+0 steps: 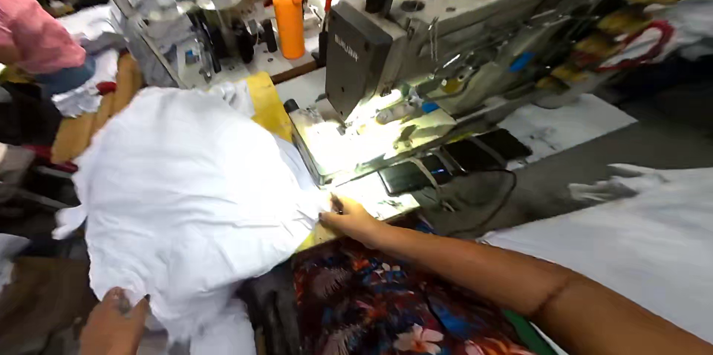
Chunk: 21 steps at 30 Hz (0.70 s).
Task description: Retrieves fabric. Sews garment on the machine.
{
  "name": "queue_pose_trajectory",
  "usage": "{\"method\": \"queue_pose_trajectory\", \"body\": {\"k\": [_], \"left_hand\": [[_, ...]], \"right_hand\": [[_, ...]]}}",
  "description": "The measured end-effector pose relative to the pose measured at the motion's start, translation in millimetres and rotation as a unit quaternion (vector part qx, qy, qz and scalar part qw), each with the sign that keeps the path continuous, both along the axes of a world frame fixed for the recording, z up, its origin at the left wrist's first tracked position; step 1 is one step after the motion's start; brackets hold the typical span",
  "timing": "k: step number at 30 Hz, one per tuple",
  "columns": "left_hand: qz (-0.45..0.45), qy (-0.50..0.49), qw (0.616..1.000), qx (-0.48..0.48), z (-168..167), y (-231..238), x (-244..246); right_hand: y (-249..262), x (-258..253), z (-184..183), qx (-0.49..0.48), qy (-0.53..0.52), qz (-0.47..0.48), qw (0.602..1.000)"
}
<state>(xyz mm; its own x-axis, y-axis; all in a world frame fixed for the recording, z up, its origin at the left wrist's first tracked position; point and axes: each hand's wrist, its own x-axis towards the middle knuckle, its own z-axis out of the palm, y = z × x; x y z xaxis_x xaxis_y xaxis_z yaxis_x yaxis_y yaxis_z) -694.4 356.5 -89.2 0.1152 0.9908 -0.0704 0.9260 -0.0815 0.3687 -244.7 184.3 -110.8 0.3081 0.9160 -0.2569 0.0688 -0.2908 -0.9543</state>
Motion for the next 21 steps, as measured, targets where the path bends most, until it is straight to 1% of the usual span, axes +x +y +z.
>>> {"method": "queue_pose_trajectory", "body": {"k": [1,2,3,5,7,9,11,13,16,17,18,19,21], "left_hand": [[-0.027,0.003,0.999,0.033,-1,-11,7],[-0.059,-0.019,0.996,0.063,2,-22,21],[-0.106,-0.052,0.989,0.089,6,-31,41],[-0.221,-0.116,0.960,0.124,9,-46,92],[-0.340,-0.158,0.921,0.109,-2,-53,146],[-0.420,-0.141,0.894,0.070,-25,-54,185],[-0.451,-0.112,0.882,0.081,-41,-53,207],[-0.454,-0.120,0.878,0.089,-45,-55,218],[-0.449,-0.130,0.881,0.074,-50,-60,230],[-0.447,-0.126,0.882,0.082,-51,-60,234],[-0.445,-0.121,0.883,0.091,-52,-61,236],[-0.445,-0.120,0.882,0.095,-51,-64,238],[-0.444,-0.144,0.881,0.081,-45,-76,239]], "right_hand": [[-15,9,-10,-0.029,-0.017,-0.016,0.999],[-29,19,-13,-0.037,-0.044,-0.027,0.998],[-39,28,-12,-0.033,-0.082,-0.038,0.995],[-48,40,-6,-0.011,-0.169,-0.067,0.983],[-45,42,2,0.015,-0.215,-0.089,0.972],[-41,38,5,0.043,-0.241,-0.091,0.965],[-37,36,5,0.051,-0.273,-0.086,0.957],[-33,36,-2,0.042,-0.304,-0.073,0.949],[-16,30,-16,-0.008,-0.318,0.020,0.948],[-8,24,-21,-0.008,-0.343,0.036,0.939],[-1,18,-27,0.000,-0.389,0.032,0.921],[4,14,-33,0.016,-0.441,0.017,0.897],[5,14,-36,0.020,-0.499,0.001,0.867]]}}
